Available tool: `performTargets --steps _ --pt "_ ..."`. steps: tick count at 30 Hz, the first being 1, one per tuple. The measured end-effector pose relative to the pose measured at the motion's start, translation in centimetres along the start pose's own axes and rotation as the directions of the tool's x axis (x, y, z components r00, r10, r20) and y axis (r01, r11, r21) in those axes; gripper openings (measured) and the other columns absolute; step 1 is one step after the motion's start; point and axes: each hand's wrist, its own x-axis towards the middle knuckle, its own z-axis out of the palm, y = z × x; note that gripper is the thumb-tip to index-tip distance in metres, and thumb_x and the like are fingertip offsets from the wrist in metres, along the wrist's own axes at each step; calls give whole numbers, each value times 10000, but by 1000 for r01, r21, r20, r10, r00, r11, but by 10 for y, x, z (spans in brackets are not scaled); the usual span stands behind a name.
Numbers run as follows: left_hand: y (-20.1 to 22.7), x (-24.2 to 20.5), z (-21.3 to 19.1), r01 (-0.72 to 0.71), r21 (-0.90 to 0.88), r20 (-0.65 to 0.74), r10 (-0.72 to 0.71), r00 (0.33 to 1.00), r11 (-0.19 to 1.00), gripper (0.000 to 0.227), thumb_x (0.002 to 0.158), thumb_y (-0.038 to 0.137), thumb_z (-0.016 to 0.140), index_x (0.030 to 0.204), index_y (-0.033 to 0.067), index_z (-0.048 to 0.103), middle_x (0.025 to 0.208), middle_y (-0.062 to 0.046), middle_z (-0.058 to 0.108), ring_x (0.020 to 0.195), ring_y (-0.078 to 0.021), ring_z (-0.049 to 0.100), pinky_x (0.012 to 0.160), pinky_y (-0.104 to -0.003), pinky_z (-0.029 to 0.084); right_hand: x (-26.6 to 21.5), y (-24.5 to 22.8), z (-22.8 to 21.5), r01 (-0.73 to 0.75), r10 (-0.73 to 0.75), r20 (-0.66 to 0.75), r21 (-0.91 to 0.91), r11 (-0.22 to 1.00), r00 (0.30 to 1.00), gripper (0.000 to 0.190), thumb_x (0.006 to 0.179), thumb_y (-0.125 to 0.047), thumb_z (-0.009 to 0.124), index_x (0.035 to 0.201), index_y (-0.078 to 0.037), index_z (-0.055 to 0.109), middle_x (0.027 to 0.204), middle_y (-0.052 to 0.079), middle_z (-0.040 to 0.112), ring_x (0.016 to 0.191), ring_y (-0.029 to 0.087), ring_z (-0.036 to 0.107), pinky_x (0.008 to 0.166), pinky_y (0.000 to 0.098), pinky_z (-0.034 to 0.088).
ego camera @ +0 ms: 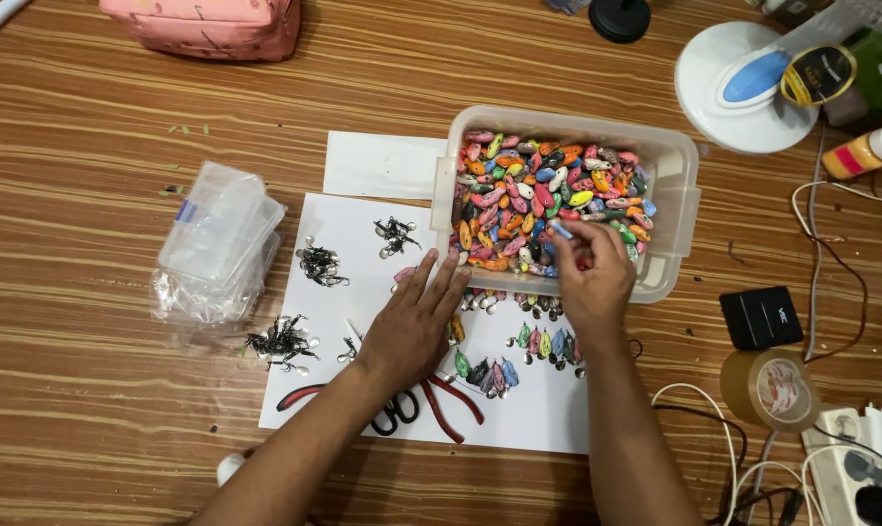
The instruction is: Assemble fishing lures by attaching hooks to lure bodies using pliers and scissors.
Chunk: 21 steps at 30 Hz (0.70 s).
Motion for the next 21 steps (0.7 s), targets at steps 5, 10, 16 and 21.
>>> performTargets --steps 5,10,16,21 --pt "1 0 -2 -3 0 -12 3 1000 1000 845 857 208 552 1643 152 244 1712 -117 202 1565 -376 167 1215 -479 276 -1 -2 -10 61 -54 -77 93 994 996 128 1018 -10 712 1141 26 720 987 192 671 826 291 673 699 362 565" --pt "0 -1 0 -16 -4 -68 16 998 1000 811 871 175 539 1636 143 271 1706 -127 222 1553 -378 203 1200 -485 301 -3 2 -5 85 -64 -120 179 980 991 219 942 23 787 1151 35 724 971 216 734 828 254 732 689 325 593" --pt "-2 0 2 -33 1 -65 33 997 999 837 840 188 563 1628 143 284 1701 -133 230 1549 -390 208 1187 -491 320 -6 -1 -11 -65 101 -111 292 954 989 327 985 -31 739 1256 8 561 1083 216 742 829 153 691 628 245 604" --pt "-6 3 2 -36 -13 -63 35 997 999 862 820 205 561 1629 139 271 1694 -146 236 1542 -397 222 1183 -495 330 -17 -3 -25 -121 177 -203 262 957 963 169 936 -13 794 1090 -16 726 984 130 746 780 133 689 648 249 593"
